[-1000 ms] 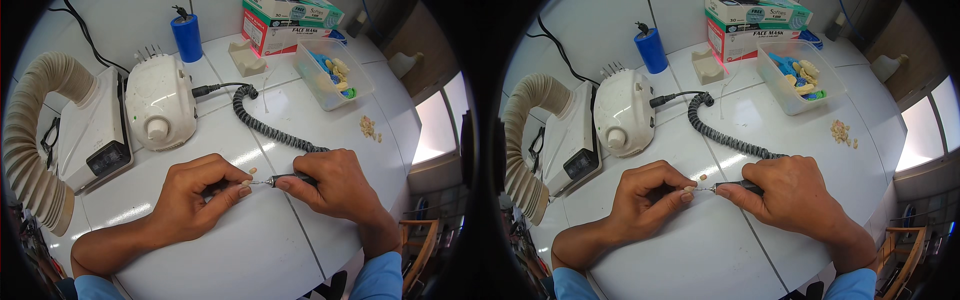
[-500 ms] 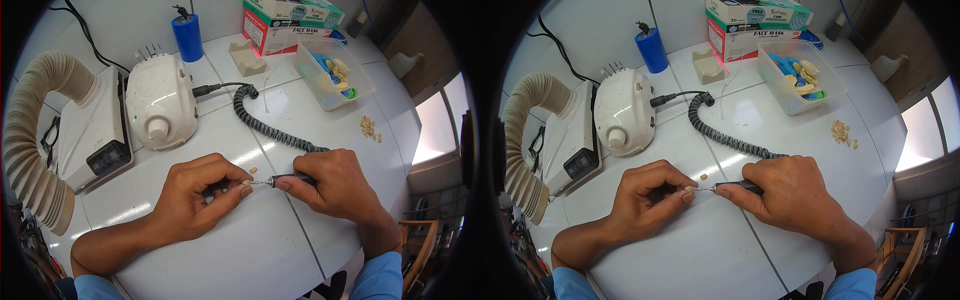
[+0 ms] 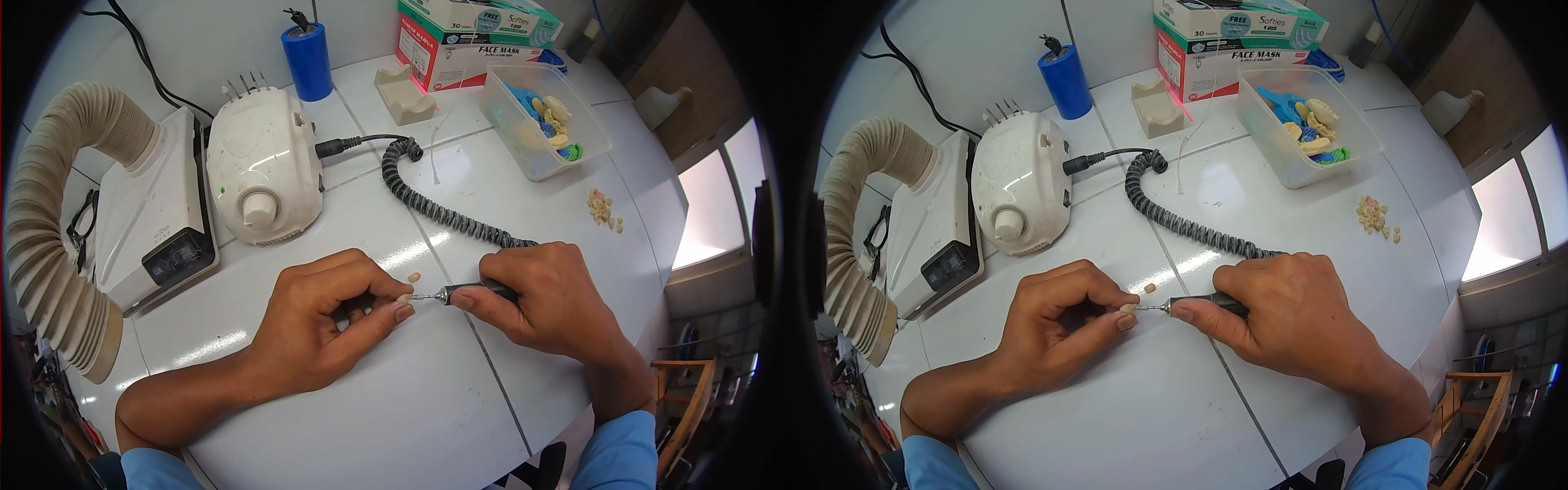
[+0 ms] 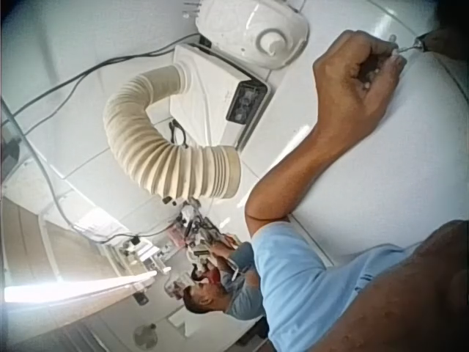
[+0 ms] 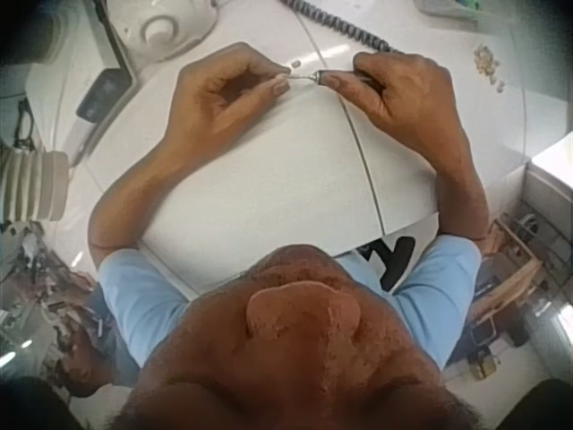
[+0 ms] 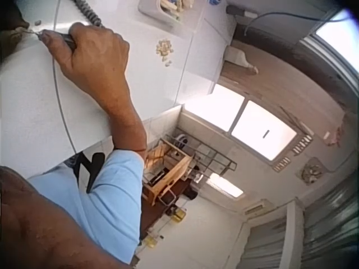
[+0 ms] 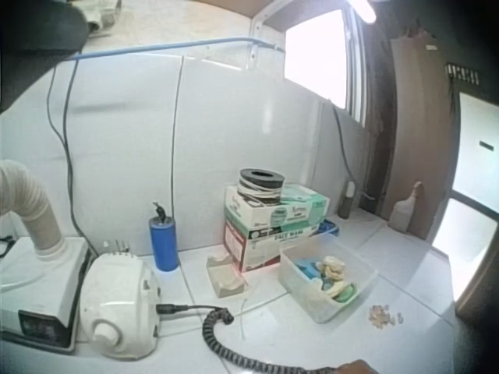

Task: Polishing a dental crown using a rotary tool.

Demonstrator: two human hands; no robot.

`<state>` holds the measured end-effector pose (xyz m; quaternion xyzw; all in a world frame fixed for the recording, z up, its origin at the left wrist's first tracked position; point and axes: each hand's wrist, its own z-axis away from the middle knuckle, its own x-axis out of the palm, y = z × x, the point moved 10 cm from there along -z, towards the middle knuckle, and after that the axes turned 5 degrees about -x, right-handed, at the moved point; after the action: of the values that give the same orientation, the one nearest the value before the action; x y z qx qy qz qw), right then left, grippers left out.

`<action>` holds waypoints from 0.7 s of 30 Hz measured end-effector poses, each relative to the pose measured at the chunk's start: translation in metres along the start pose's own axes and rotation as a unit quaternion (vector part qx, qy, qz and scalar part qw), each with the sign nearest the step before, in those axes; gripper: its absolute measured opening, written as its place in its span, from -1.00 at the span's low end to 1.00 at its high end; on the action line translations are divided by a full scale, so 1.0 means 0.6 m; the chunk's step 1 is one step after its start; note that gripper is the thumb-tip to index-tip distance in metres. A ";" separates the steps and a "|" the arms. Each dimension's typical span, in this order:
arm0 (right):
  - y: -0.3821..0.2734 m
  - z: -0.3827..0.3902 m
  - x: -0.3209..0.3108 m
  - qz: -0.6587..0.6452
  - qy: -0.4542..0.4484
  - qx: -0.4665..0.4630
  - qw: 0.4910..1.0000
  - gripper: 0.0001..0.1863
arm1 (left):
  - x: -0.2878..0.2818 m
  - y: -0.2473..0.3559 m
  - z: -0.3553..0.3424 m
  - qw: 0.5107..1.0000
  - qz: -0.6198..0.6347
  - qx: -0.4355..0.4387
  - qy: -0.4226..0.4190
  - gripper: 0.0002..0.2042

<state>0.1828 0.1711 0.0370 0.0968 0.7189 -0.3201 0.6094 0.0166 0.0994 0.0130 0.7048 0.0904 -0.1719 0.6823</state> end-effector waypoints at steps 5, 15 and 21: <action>0.002 0.000 0.002 -0.003 -0.011 0.009 1.000 -0.30 | 0.001 -0.003 0.001 1.000 0.012 0.006 0.001 -0.88; 0.001 0.000 -0.001 -0.008 0.002 0.001 1.000 -0.31 | 0.000 0.002 0.001 1.000 0.008 0.009 0.003 -0.88; 0.001 0.000 -0.003 -0.016 0.002 -0.001 1.000 -0.31 | 0.000 0.000 0.001 1.000 0.015 0.010 0.005 -0.88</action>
<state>0.1836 0.1718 0.0383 0.0856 0.7220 -0.3292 0.6025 0.0165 0.0987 0.0129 0.7140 0.0813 -0.1594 0.6769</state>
